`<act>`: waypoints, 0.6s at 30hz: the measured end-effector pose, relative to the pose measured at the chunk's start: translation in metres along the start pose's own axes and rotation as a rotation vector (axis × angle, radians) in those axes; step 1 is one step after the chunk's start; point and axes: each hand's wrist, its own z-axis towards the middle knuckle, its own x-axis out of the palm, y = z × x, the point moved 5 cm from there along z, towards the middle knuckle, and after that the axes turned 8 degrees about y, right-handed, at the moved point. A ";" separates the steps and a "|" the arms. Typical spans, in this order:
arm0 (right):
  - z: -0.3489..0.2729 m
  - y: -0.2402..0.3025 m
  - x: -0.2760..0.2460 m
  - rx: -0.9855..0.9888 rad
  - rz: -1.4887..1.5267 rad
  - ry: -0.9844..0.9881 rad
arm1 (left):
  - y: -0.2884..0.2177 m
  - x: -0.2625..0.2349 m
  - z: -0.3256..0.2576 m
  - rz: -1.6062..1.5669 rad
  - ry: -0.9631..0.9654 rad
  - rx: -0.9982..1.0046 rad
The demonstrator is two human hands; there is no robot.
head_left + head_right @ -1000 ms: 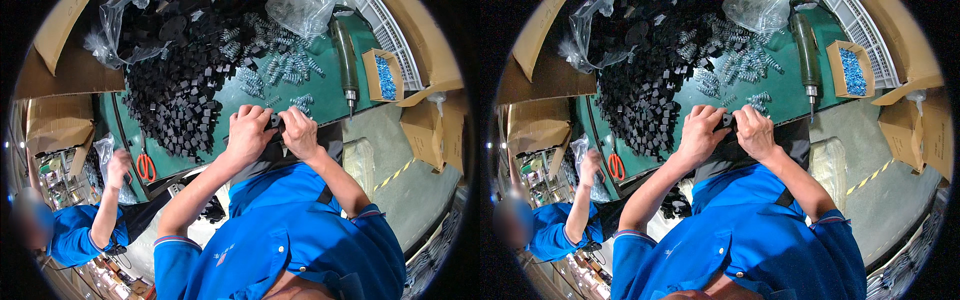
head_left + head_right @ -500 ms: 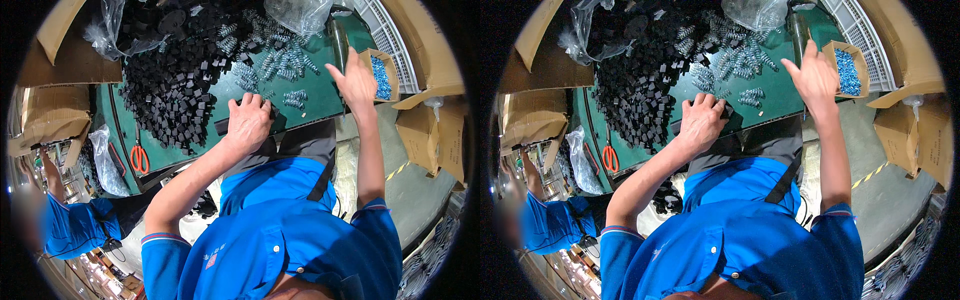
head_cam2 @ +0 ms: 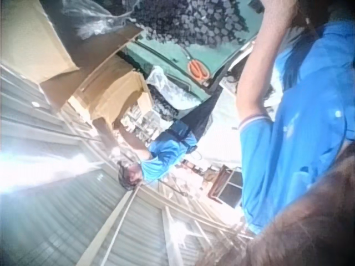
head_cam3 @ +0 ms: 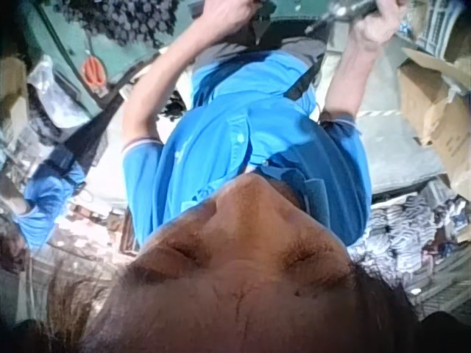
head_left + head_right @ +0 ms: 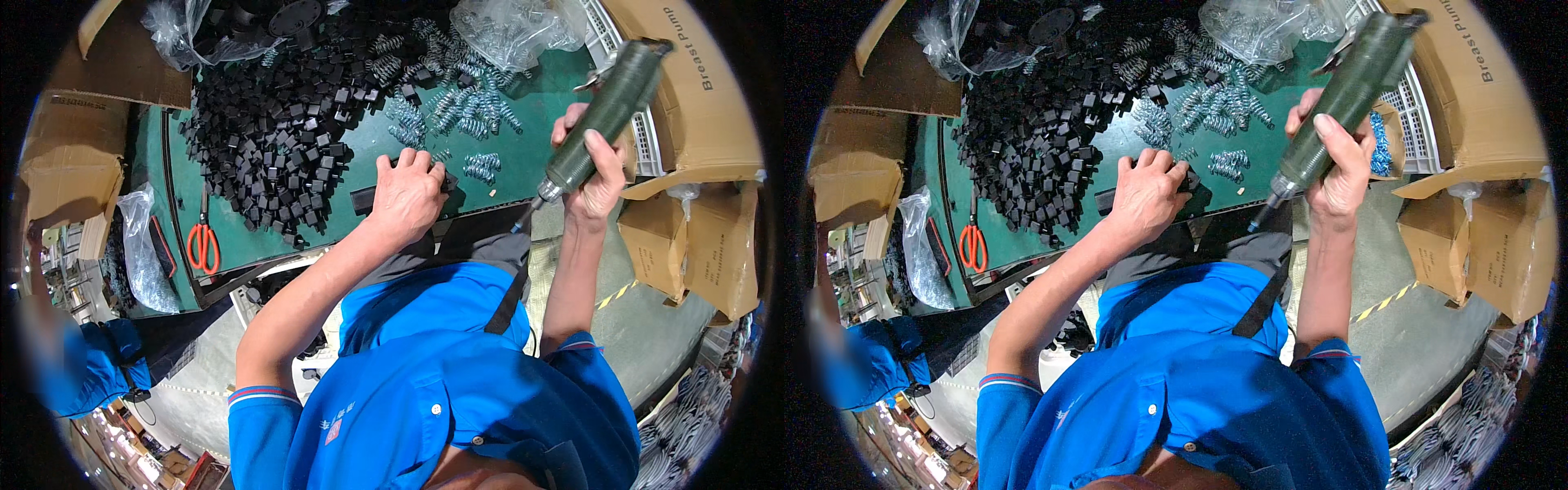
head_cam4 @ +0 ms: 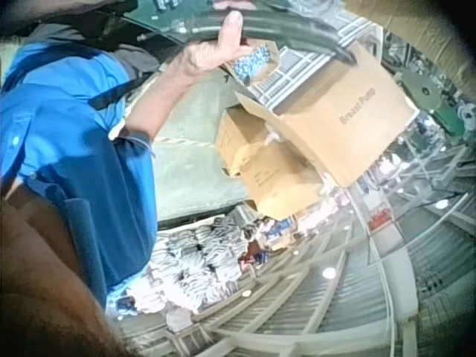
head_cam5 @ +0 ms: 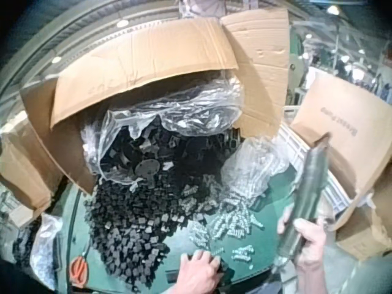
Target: The person repeatedly picks up small black plastic components and metal springs from a green workbench, inserts the springs into the components, and uses a green pneumatic tool to fasten them. The person handles the parts one at a time and places the finished assemblies on the table.
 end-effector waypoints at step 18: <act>0.016 -0.043 0.055 -0.123 -0.080 0.045 | 0.000 -0.002 -0.001 -0.029 -0.052 0.035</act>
